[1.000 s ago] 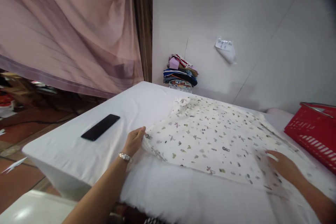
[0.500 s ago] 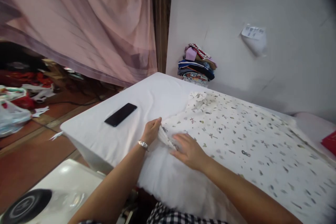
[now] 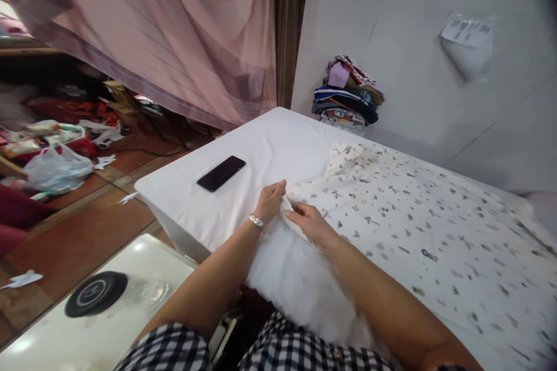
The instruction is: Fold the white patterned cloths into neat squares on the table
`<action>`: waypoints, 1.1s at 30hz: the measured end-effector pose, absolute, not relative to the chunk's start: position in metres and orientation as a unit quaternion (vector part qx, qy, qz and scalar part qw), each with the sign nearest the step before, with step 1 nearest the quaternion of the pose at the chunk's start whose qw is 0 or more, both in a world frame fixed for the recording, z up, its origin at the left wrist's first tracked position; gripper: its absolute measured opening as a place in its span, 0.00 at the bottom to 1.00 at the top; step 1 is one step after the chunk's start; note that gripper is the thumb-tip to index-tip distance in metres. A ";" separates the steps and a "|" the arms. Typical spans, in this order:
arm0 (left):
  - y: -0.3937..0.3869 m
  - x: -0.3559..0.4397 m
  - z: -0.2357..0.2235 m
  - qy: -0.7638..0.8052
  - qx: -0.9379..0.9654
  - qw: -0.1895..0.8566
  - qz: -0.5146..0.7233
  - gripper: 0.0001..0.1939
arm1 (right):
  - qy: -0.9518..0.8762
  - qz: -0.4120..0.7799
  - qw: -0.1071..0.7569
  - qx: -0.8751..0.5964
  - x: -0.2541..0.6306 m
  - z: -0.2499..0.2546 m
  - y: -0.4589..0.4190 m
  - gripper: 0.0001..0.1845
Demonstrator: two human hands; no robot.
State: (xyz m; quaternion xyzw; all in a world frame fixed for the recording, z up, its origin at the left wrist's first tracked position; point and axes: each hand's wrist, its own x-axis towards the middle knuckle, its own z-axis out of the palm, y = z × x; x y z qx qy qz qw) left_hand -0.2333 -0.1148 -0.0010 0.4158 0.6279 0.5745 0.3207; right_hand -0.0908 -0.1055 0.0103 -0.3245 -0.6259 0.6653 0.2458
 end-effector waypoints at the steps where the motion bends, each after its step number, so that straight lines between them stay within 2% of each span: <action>1: -0.115 -0.233 -0.002 0.625 0.420 0.318 0.576 0.27 | -0.608 0.687 0.236 -0.320 -0.090 0.011 -0.106 0.15; 5: -0.115 -0.235 0.002 0.621 0.435 0.292 0.582 0.25 | -0.575 0.700 0.261 -0.333 -0.091 0.008 -0.105 0.13; 11: -0.141 -0.237 0.017 0.667 0.369 0.152 0.629 0.20 | -0.655 0.576 0.336 -0.356 -0.094 0.002 -0.108 0.09; 13: -0.158 -0.230 0.015 0.683 0.381 0.179 0.598 0.19 | -0.684 0.540 0.335 -0.358 -0.095 0.005 -0.111 0.09; 15: -0.174 -0.221 0.008 0.675 0.399 0.250 0.568 0.17 | -0.698 0.531 0.327 -0.352 -0.096 0.008 -0.114 0.08; 19: -0.188 -0.210 -0.005 0.630 0.356 0.361 0.589 0.17 | -0.685 0.595 0.278 -0.315 -0.097 0.012 -0.118 0.08; 23: -0.187 -0.209 -0.005 0.603 0.339 0.370 0.620 0.16 | -0.663 0.630 0.282 -0.289 -0.100 0.012 -0.118 0.08; 26: -0.186 -0.208 -0.002 0.593 0.324 0.383 0.629 0.17 | -0.665 0.623 0.304 -0.277 -0.102 0.010 -0.117 0.12; 30: -0.186 -0.205 -0.001 0.601 0.306 0.388 0.629 0.19 | -0.644 0.651 0.277 -0.291 -0.102 0.006 -0.116 0.15; 33: -0.185 -0.204 -0.002 0.600 0.312 0.386 0.628 0.18 | -0.633 0.655 0.274 -0.307 -0.100 0.005 -0.116 0.14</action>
